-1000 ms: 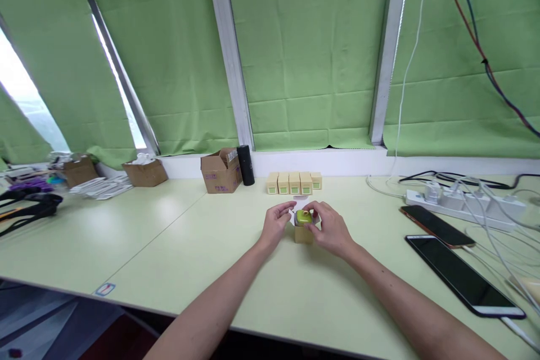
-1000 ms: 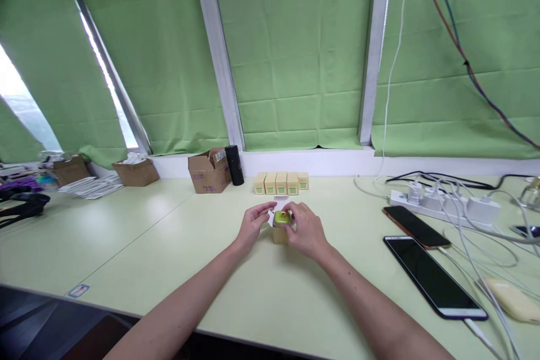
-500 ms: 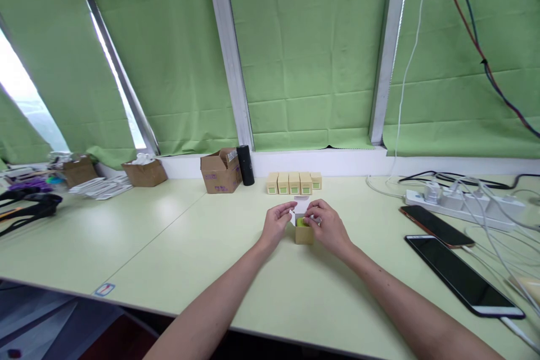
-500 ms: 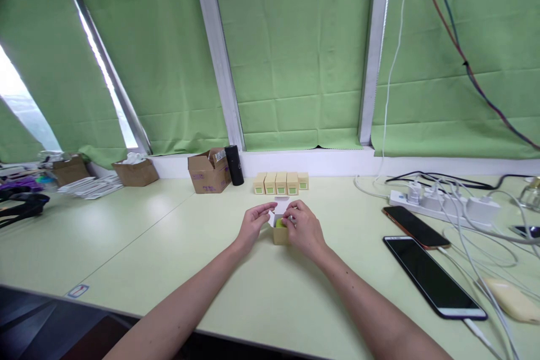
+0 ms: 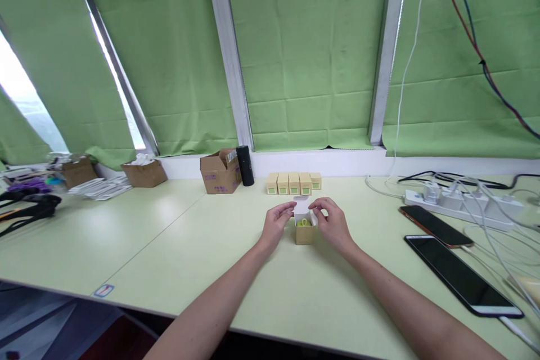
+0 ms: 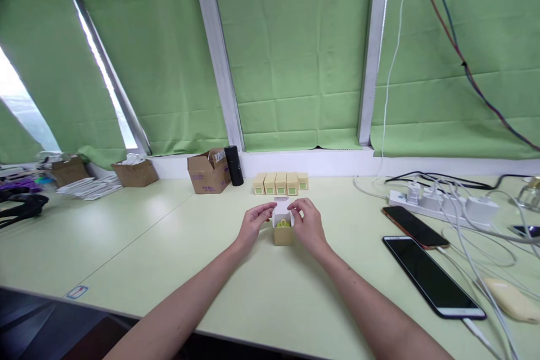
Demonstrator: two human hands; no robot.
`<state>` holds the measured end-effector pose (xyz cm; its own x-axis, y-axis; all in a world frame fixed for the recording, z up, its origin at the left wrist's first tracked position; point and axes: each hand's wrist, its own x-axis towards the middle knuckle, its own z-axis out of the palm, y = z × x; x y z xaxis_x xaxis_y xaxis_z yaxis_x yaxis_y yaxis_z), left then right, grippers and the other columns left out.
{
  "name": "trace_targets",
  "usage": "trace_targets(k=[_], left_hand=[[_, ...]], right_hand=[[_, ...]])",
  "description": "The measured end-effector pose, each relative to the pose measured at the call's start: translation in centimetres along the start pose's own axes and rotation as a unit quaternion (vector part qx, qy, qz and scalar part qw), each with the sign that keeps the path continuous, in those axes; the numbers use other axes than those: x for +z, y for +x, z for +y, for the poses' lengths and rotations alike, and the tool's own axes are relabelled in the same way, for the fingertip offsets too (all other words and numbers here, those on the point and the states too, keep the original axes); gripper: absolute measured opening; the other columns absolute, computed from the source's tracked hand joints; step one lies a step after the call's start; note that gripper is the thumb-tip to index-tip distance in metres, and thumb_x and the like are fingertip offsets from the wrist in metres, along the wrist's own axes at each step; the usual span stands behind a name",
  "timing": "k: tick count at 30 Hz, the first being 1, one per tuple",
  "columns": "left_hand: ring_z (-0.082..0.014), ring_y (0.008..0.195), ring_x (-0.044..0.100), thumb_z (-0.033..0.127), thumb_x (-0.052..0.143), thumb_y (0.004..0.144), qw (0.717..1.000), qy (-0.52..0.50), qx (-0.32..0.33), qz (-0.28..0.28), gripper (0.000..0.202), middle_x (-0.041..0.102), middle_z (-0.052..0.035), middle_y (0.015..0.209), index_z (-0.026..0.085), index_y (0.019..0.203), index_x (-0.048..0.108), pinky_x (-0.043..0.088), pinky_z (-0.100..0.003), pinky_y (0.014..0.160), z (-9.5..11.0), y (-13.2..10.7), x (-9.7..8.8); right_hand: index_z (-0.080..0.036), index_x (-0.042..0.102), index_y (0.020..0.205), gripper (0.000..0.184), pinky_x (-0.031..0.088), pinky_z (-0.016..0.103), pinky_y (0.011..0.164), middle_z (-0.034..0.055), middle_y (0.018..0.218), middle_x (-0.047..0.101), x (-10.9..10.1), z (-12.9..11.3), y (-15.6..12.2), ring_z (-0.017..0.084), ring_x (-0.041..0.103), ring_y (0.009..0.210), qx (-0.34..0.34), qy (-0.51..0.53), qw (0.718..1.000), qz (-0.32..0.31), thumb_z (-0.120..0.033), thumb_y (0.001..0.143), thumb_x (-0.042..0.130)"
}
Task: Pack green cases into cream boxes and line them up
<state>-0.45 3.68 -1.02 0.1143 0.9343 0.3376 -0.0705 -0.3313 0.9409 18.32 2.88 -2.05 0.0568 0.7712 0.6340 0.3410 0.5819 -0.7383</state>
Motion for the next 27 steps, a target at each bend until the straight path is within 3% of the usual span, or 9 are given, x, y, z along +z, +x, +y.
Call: trace_targets(k=[5, 12, 27], left_hand=[[-0.0268, 0.103, 0.071, 0.035, 0.075, 0.079, 1.000, -0.014, -0.004, -0.004, 0.037, 0.078, -0.0143, 0.112, 0.013, 0.110, 0.077, 0.053, -0.037, 0.092, -0.3, 0.1, 0.0], [-0.0221, 0.095, 0.070, 0.033, 0.079, 0.077, 0.999, -0.027, -0.007, -0.029, 0.042, 0.077, -0.0115, 0.103, 0.015, 0.114, 0.070, 0.051, -0.031, 0.084, -0.5, 0.1, 0.2], [-0.0176, 0.080, 0.067, 0.036, 0.075, 0.081, 0.996, -0.004, -0.046, -0.070, 0.050, 0.076, -0.0056, 0.097, 0.023, 0.123, 0.051, 0.045, -0.030, 0.077, -0.6, -0.6, 0.9]], right_hand=[[-0.023, 0.069, 0.093, 0.021, 0.051, 0.042, 0.083, 0.0095, 0.105, 0.068, -0.4, 0.5, 0.4, 0.025, 0.062, 0.091, 0.047, -0.005, 0.998, 0.051, -0.026, 0.089, 0.049], [-0.022, 0.067, 0.100, 0.022, 0.050, 0.042, 0.084, 0.0094, 0.112, 0.070, -0.5, 1.2, 0.6, 0.025, 0.063, 0.091, 0.117, 0.004, 0.991, 0.058, -0.032, 0.085, 0.054], [-0.023, 0.064, 0.108, 0.033, 0.051, 0.035, 0.064, 0.0093, 0.111, 0.066, -0.3, 1.2, 0.3, 0.026, 0.063, 0.091, 0.166, 0.046, 0.984, 0.045, -0.031, 0.077, 0.057]])
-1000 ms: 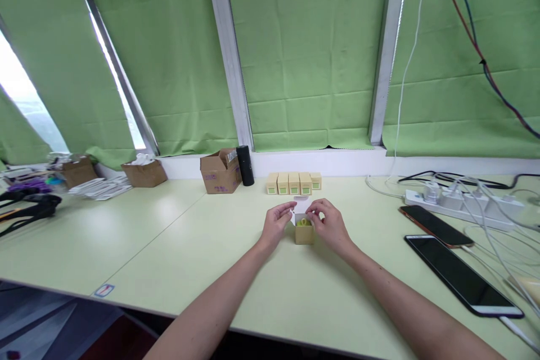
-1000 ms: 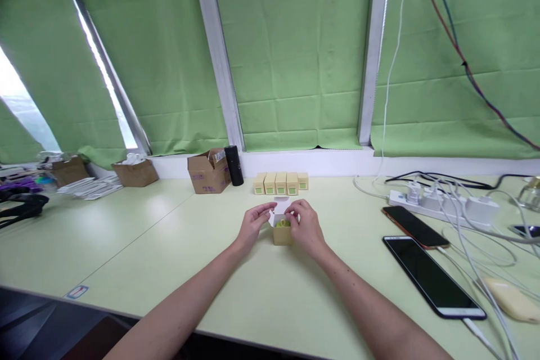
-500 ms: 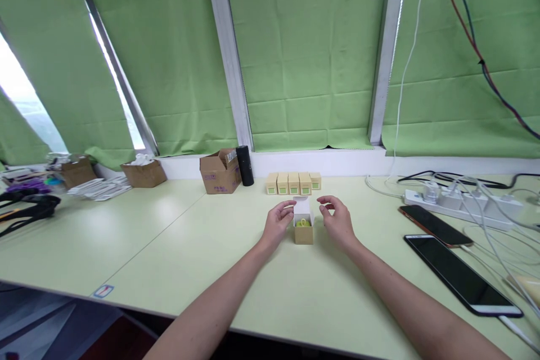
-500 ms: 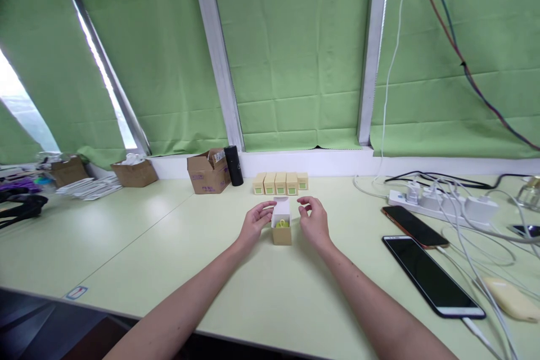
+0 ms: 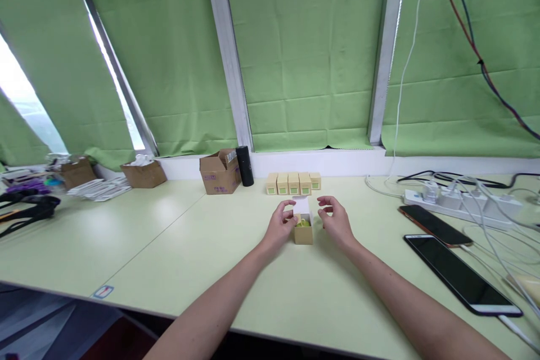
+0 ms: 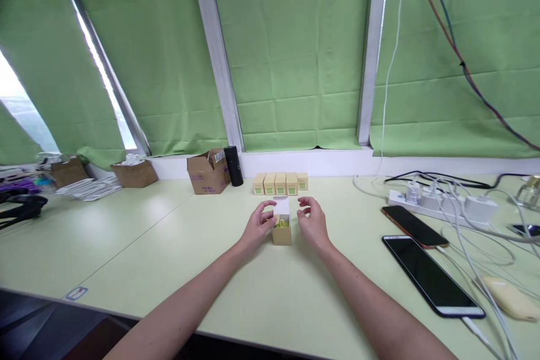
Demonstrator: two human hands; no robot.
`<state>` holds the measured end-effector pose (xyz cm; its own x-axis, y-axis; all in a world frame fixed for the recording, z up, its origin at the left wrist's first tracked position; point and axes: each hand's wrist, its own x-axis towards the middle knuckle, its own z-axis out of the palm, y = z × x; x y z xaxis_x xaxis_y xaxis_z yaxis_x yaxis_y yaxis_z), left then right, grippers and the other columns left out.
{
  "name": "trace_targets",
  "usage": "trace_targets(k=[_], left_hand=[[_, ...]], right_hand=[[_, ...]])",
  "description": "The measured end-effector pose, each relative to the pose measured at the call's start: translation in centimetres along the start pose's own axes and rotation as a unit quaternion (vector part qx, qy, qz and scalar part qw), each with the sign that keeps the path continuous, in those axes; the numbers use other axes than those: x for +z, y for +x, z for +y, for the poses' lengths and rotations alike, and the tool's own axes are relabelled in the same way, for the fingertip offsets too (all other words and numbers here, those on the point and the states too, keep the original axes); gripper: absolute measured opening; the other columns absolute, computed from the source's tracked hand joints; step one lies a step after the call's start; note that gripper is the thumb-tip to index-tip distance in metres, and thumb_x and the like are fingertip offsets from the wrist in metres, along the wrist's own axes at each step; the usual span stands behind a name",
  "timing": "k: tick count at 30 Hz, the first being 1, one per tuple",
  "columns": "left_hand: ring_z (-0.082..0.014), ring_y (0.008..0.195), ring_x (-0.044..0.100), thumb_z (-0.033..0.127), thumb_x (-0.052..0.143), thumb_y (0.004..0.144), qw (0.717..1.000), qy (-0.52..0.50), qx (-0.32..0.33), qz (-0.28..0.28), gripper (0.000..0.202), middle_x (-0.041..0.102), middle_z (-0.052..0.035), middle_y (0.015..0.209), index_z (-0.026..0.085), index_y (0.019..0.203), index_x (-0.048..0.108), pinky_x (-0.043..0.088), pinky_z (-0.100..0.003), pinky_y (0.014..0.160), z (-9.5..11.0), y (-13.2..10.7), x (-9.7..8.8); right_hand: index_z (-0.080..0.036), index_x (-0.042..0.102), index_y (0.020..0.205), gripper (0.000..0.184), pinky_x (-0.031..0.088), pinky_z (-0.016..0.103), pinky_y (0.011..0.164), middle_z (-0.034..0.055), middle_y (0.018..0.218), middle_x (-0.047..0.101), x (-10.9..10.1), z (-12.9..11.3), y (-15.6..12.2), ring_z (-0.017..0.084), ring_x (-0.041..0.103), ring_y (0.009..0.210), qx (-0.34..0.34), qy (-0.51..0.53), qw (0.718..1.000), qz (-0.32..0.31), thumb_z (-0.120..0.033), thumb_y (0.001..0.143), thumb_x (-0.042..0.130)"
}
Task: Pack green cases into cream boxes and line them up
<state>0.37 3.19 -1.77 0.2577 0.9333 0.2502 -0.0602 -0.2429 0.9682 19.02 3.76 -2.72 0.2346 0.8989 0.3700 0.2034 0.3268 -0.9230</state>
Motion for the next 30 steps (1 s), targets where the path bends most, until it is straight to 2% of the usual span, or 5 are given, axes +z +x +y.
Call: trace_targets(k=[13, 18, 25, 30], left_hand=[[-0.0146, 0.074, 0.064, 0.032, 0.071, 0.082, 1.000, 0.014, -0.004, -0.001, 0.051, 0.075, -0.0048, 0.101, 0.026, 0.125, 0.046, 0.045, -0.028, 0.072, -0.1, -0.2, 0.3], [-0.0143, 0.072, 0.064, 0.034, 0.073, 0.081, 1.000, 0.016, 0.005, 0.003, 0.051, 0.075, -0.0048, 0.101, 0.025, 0.124, 0.047, 0.046, -0.028, 0.072, -0.3, -0.2, 0.3], [-0.0169, 0.080, 0.068, 0.033, 0.071, 0.084, 0.999, 0.030, 0.011, 0.001, 0.048, 0.076, -0.0059, 0.107, 0.026, 0.124, 0.045, 0.048, -0.030, 0.077, -0.1, -0.3, 0.3], [-0.0141, 0.076, 0.064, 0.028, 0.072, 0.084, 0.998, 0.047, 0.015, 0.031, 0.054, 0.076, -0.0048, 0.109, 0.028, 0.127, 0.039, 0.046, -0.031, 0.080, 0.0, -0.4, 0.3]], right_hand=[[-0.023, 0.057, 0.119, 0.041, 0.049, 0.031, 0.055, 0.0087, 0.111, 0.061, 1.0, -0.2, -1.2, 0.023, 0.062, 0.083, -0.007, 0.026, 0.998, -0.054, -0.038, 0.080, 0.060], [-0.024, 0.055, 0.122, 0.045, 0.050, 0.032, 0.056, 0.0087, 0.112, 0.060, 1.6, 0.0, -1.7, 0.022, 0.064, 0.081, 0.004, 0.009, 0.998, -0.068, -0.042, 0.081, 0.063], [-0.023, 0.052, 0.124, 0.051, 0.053, 0.035, 0.067, 0.0067, 0.110, 0.059, 1.8, 0.3, -1.6, 0.020, 0.063, 0.080, 0.025, -0.012, 0.995, -0.091, -0.044, 0.079, 0.062], [-0.024, 0.052, 0.123, 0.052, 0.050, 0.032, 0.061, 0.0058, 0.107, 0.058, 1.9, 0.4, -1.4, 0.020, 0.062, 0.078, 0.032, -0.006, 0.995, -0.095, -0.046, 0.077, 0.062]])
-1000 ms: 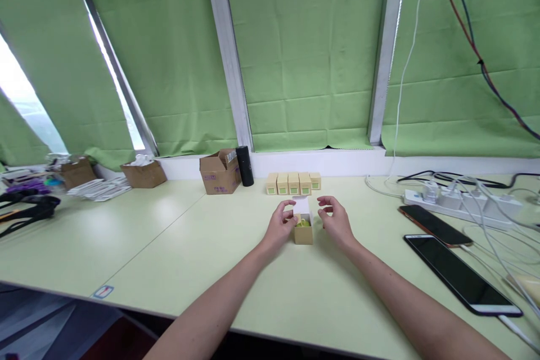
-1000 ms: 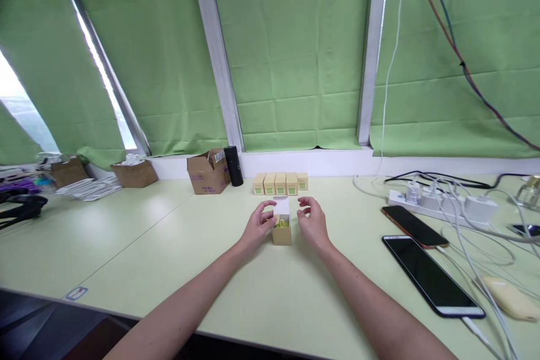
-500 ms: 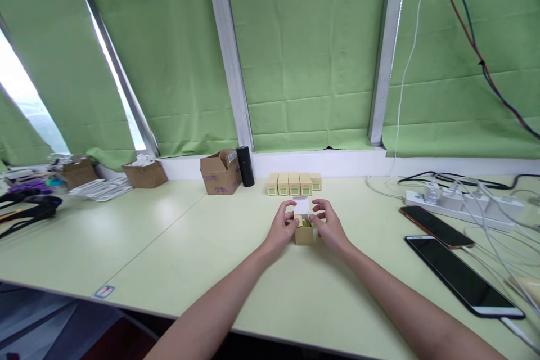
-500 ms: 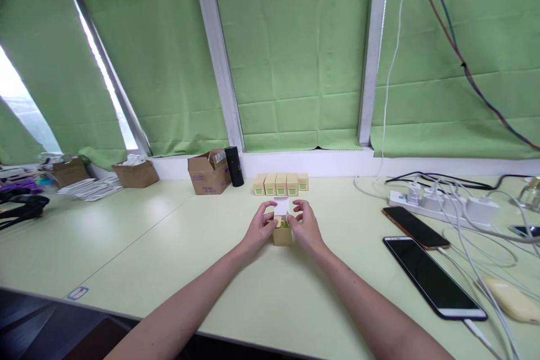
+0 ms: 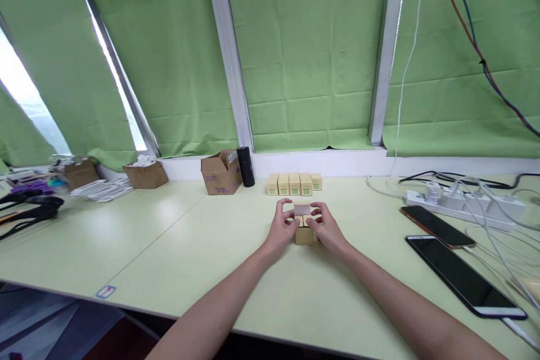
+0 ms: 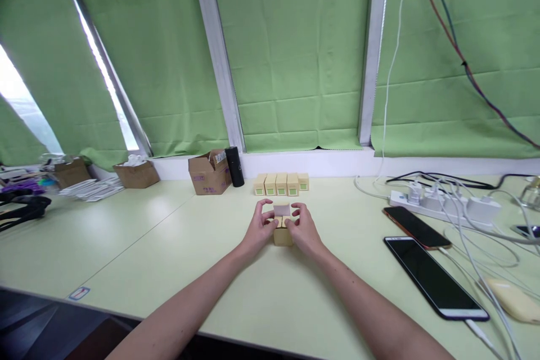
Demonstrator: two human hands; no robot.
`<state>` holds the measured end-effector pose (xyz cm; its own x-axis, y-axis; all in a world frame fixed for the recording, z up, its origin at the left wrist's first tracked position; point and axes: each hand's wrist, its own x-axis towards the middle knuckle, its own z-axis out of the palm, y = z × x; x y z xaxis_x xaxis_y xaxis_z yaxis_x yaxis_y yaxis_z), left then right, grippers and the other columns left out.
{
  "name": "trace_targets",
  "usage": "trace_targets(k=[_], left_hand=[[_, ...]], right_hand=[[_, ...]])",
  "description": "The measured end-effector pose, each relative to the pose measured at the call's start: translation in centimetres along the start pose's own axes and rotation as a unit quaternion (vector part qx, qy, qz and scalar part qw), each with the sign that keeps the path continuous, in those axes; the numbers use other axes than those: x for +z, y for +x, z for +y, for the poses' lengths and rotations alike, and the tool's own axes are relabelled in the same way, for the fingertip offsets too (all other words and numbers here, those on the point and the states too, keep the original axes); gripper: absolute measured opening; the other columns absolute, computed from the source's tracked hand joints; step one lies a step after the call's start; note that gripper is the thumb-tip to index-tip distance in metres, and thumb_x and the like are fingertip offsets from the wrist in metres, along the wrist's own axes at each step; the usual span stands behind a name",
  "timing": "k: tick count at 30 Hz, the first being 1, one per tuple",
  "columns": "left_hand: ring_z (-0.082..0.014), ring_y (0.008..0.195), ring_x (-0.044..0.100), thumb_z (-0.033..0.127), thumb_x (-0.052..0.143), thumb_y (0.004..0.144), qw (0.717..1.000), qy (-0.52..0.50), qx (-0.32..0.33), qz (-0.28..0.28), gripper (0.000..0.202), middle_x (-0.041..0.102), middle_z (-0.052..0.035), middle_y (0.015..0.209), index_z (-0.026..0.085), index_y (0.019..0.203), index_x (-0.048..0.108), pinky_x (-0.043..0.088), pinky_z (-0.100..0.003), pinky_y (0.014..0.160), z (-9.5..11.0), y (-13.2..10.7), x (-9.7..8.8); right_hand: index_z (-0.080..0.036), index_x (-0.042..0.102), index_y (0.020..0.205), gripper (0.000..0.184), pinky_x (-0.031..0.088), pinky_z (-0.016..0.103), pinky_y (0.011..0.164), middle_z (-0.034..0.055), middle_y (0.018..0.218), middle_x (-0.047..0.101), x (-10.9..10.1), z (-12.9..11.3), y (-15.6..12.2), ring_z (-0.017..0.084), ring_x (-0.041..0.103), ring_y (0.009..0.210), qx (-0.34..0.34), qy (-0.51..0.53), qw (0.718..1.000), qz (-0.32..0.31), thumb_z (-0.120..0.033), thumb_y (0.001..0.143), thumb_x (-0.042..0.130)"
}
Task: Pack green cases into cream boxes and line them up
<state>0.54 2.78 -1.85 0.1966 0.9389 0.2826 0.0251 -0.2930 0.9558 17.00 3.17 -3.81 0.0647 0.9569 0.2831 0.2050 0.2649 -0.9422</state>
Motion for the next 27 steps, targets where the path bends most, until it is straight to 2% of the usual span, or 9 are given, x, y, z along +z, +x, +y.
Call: trace_targets(k=[3, 8, 12, 16, 19, 24, 27], left_hand=[[-0.0149, 0.080, 0.065, 0.025, 0.070, 0.084, 1.000, 0.004, 0.005, 0.003, 0.050, 0.075, -0.0049, 0.109, 0.027, 0.125, 0.042, 0.046, -0.031, 0.081, -0.1, 0.1, 0.0], [-0.0187, 0.092, 0.067, 0.022, 0.068, 0.082, 0.999, 0.021, 0.031, 0.008, 0.028, 0.075, -0.0054, 0.101, 0.022, 0.105, 0.051, 0.046, -0.030, 0.080, -0.1, 0.3, 0.0], [-0.0212, 0.100, 0.068, 0.018, 0.067, 0.080, 0.999, 0.021, 0.044, 0.011, 0.017, 0.075, -0.0097, 0.112, 0.020, 0.093, 0.056, 0.049, -0.031, 0.083, -0.1, 0.3, 0.0], [-0.0207, 0.098, 0.068, 0.015, 0.066, 0.078, 0.999, 0.018, 0.050, 0.012, 0.017, 0.076, -0.0105, 0.113, 0.020, 0.093, 0.057, 0.051, -0.033, 0.085, -0.2, 0.4, -0.1], [-0.0201, 0.097, 0.068, 0.015, 0.065, 0.078, 0.998, 0.022, 0.056, 0.011, 0.016, 0.075, -0.0100, 0.111, 0.020, 0.092, 0.057, 0.051, -0.033, 0.085, -0.3, 0.4, -0.1], [-0.0200, 0.095, 0.068, 0.016, 0.065, 0.078, 0.998, 0.032, 0.060, 0.014, 0.017, 0.075, -0.0082, 0.109, 0.020, 0.093, 0.058, 0.049, -0.033, 0.086, 0.2, 0.2, -0.1], [-0.0229, 0.103, 0.066, 0.018, 0.064, 0.079, 0.995, 0.050, 0.085, 0.017, 0.016, 0.075, -0.0093, 0.112, 0.020, 0.094, 0.062, 0.047, -0.035, 0.089, 0.9, 0.1, -0.5]], right_hand=[[-0.024, 0.053, 0.122, 0.050, 0.051, 0.033, 0.061, 0.0061, 0.107, 0.058, 0.0, 0.1, 0.1, 0.020, 0.062, 0.078, -0.004, -0.003, 1.000, 0.002, -0.045, 0.077, 0.062], [-0.023, 0.055, 0.121, 0.047, 0.053, 0.037, 0.070, 0.0067, 0.107, 0.061, 0.0, 0.2, 0.0, 0.020, 0.062, 0.077, -0.029, -0.017, 0.999, 0.019, -0.042, 0.079, 0.063], [-0.024, 0.061, 0.114, 0.035, 0.053, 0.038, 0.074, 0.0076, 0.109, 0.064, -0.5, -0.6, -0.3, 0.022, 0.063, 0.083, -0.082, -0.037, 0.995, 0.040, -0.036, 0.081, 0.061], [-0.023, 0.065, 0.102, 0.021, 0.049, 0.031, 0.063, 0.0081, 0.105, 0.063, -1.2, -1.9, -0.8, 0.024, 0.061, 0.091, -0.159, -0.037, 0.986, 0.044, -0.029, 0.085, 0.054], [-0.024, 0.066, 0.095, 0.014, 0.047, 0.029, 0.058, 0.0065, 0.095, 0.062, -1.6, -2.5, -1.1, 0.023, 0.060, 0.087, -0.197, -0.044, 0.979, 0.033, -0.030, 0.088, 0.055], [-0.025, 0.065, 0.090, 0.009, 0.046, 0.031, 0.058, 0.0050, 0.087, 0.063, -1.7, -2.4, -1.1, 0.022, 0.059, 0.082, -0.208, -0.091, 0.973, 0.030, -0.029, 0.087, 0.058], [-0.025, 0.064, 0.089, 0.007, 0.046, 0.032, 0.058, 0.0049, 0.087, 0.064, -1.7, -2.2, -1.0, 0.023, 0.060, 0.081, -0.211, -0.096, 0.972, 0.037, -0.027, 0.085, 0.058]])
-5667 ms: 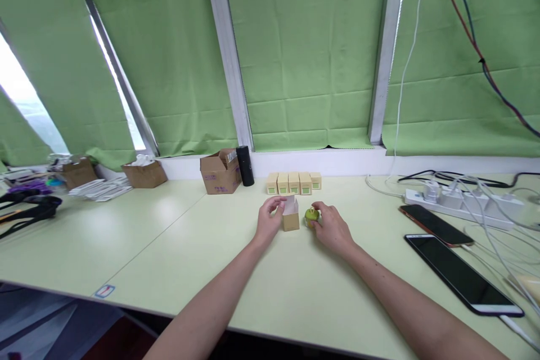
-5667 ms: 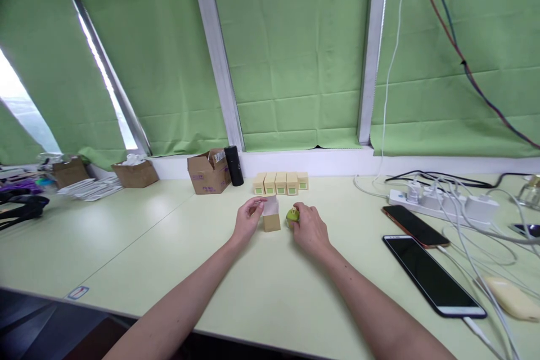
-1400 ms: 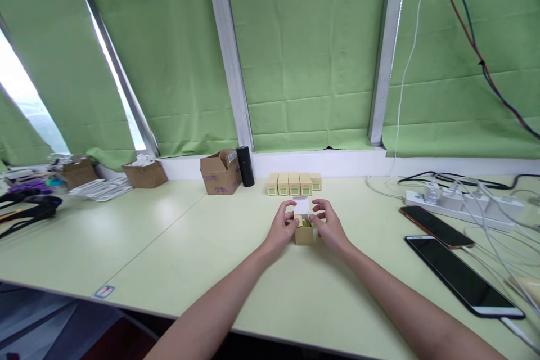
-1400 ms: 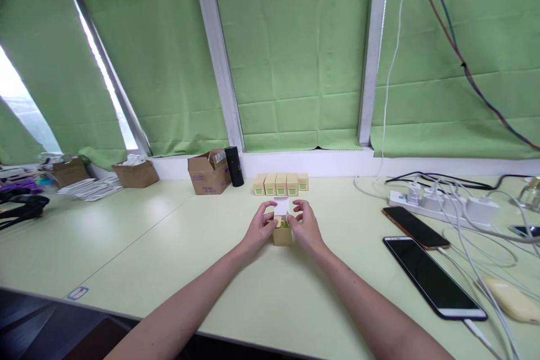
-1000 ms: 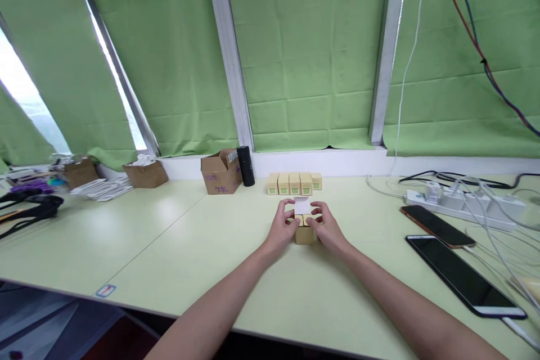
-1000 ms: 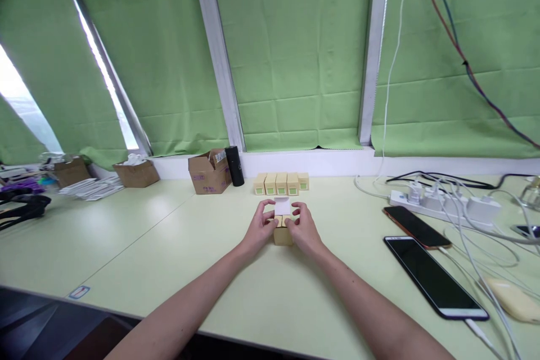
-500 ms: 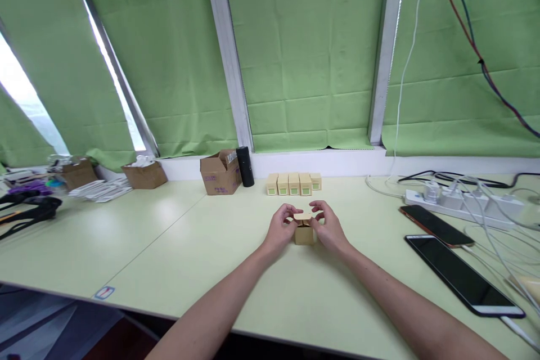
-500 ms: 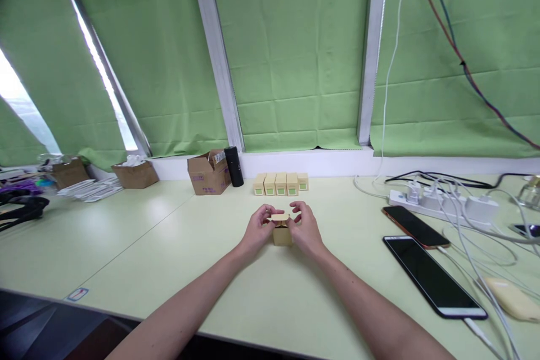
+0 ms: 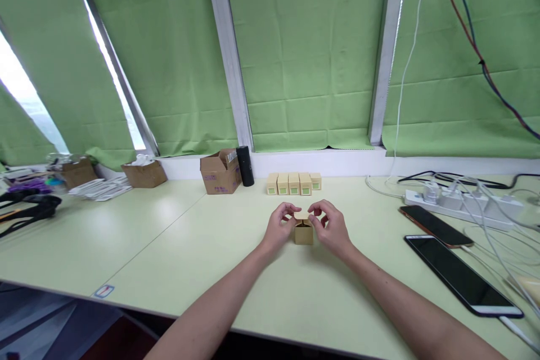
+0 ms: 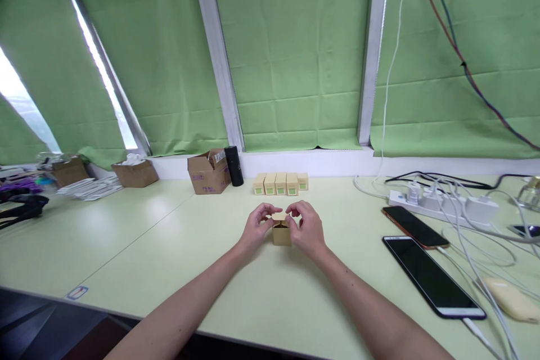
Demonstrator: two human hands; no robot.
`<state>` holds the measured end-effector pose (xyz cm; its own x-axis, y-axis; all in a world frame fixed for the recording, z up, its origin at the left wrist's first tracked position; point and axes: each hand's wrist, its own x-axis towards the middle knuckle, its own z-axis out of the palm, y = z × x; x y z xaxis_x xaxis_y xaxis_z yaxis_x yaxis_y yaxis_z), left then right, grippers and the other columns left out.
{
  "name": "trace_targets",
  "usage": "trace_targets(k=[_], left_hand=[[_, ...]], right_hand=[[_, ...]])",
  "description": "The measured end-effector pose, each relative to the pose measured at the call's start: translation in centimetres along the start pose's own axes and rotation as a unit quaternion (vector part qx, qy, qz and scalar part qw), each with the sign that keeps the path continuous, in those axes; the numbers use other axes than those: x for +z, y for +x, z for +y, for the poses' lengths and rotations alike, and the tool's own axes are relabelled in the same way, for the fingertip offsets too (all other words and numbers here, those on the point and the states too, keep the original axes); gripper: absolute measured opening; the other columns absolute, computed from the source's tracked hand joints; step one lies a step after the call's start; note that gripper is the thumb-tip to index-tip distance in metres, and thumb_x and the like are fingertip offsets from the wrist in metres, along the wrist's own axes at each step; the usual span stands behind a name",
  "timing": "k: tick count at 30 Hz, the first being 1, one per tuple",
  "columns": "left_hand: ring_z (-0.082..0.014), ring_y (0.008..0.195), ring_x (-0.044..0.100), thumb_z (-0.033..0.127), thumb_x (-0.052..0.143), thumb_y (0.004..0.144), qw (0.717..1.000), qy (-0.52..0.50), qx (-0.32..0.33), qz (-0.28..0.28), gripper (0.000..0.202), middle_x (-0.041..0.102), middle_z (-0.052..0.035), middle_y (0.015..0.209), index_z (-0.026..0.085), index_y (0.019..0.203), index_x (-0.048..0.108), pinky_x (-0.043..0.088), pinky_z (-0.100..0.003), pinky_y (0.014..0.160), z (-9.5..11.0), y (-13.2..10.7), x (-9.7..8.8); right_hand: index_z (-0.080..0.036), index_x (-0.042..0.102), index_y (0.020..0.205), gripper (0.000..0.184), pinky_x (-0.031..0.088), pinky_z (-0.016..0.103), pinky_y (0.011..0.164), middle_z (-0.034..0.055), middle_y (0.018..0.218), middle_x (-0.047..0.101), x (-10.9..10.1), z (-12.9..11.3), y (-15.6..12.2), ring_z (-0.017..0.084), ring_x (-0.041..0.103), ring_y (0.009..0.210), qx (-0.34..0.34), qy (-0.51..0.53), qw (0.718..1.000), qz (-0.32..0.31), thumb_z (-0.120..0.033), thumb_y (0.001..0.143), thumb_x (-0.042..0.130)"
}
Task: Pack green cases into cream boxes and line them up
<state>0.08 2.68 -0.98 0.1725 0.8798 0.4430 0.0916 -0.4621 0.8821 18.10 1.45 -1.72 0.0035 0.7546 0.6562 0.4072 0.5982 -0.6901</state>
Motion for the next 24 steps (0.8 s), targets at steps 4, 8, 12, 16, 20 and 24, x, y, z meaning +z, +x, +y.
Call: trace_targets(k=[4, 8, 12, 16, 20, 24], left_hand=[[-0.0274, 0.114, 0.063, 0.021, 0.062, 0.084, 0.997, 0.049, 0.063, -0.002, 0.017, 0.073, -0.0109, 0.121, 0.021, 0.100, 0.066, 0.044, -0.040, 0.098, 0.9, -0.1, -0.9], [-0.0295, 0.118, 0.061, 0.027, 0.064, 0.090, 0.986, 0.110, 0.124, -0.004, 0.011, 0.072, -0.0116, 0.122, 0.023, 0.099, 0.070, 0.043, -0.044, 0.104, 1.3, -0.3, -1.3], [-0.0301, 0.113, 0.059, 0.025, 0.068, 0.088, 0.976, 0.150, 0.157, -0.018, 0.003, 0.074, -0.0112, 0.117, 0.024, 0.089, 0.070, 0.045, -0.046, 0.102, 1.4, -0.4, -1.3], [-0.0305, 0.110, 0.057, 0.022, 0.067, 0.088, 0.970, 0.169, 0.170, -0.030, 0.004, 0.075, -0.0104, 0.113, 0.024, 0.086, 0.070, 0.045, -0.047, 0.100, 1.3, -0.5, -1.3], [-0.0315, 0.111, 0.053, 0.020, 0.068, 0.086, 0.966, 0.184, 0.180, -0.031, 0.005, 0.076, -0.0103, 0.109, 0.025, 0.086, 0.070, 0.045, -0.047, 0.098, 1.1, -0.5, -1.4], [-0.0313, 0.110, 0.051, 0.016, 0.069, 0.083, 0.961, 0.196, 0.192, -0.029, 0.008, 0.075, -0.0094, 0.103, 0.024, 0.085, 0.068, 0.045, -0.047, 0.097, 0.7, -0.5, -1.4]], right_hand=[[-0.025, 0.063, 0.088, 0.006, 0.044, 0.032, 0.058, 0.0048, 0.087, 0.065, 0.0, 0.2, 0.0, 0.023, 0.059, 0.080, -0.011, -0.011, 1.000, 0.001, -0.024, 0.084, 0.059], [-0.026, 0.061, 0.086, 0.008, 0.044, 0.032, 0.060, 0.0046, 0.086, 0.066, 0.0, 0.3, -0.1, 0.023, 0.059, 0.082, -0.038, -0.032, 0.999, -0.007, -0.019, 0.083, 0.058], [-0.026, 0.060, 0.085, 0.008, 0.044, 0.033, 0.062, 0.0041, 0.083, 0.065, -0.1, 0.4, -0.2, 0.023, 0.059, 0.080, -0.055, -0.055, 0.997, -0.021, -0.019, 0.082, 0.058], [-0.025, 0.059, 0.083, 0.010, 0.043, 0.034, 0.064, 0.0032, 0.078, 0.064, -0.3, 0.3, -0.3, 0.023, 0.059, 0.076, -0.080, -0.073, 0.994, -0.034, -0.016, 0.080, 0.057], [-0.025, 0.059, 0.080, 0.012, 0.042, 0.033, 0.063, 0.0030, 0.076, 0.063, -0.4, 0.2, -0.3, 0.022, 0.058, 0.074, -0.098, -0.081, 0.991, -0.044, -0.013, 0.076, 0.058], [-0.024, 0.058, 0.078, 0.014, 0.041, 0.031, 0.062, 0.0023, 0.074, 0.062, -0.4, 0.4, -0.3, 0.020, 0.057, 0.072, -0.117, -0.086, 0.989, -0.041, -0.010, 0.075, 0.057]])
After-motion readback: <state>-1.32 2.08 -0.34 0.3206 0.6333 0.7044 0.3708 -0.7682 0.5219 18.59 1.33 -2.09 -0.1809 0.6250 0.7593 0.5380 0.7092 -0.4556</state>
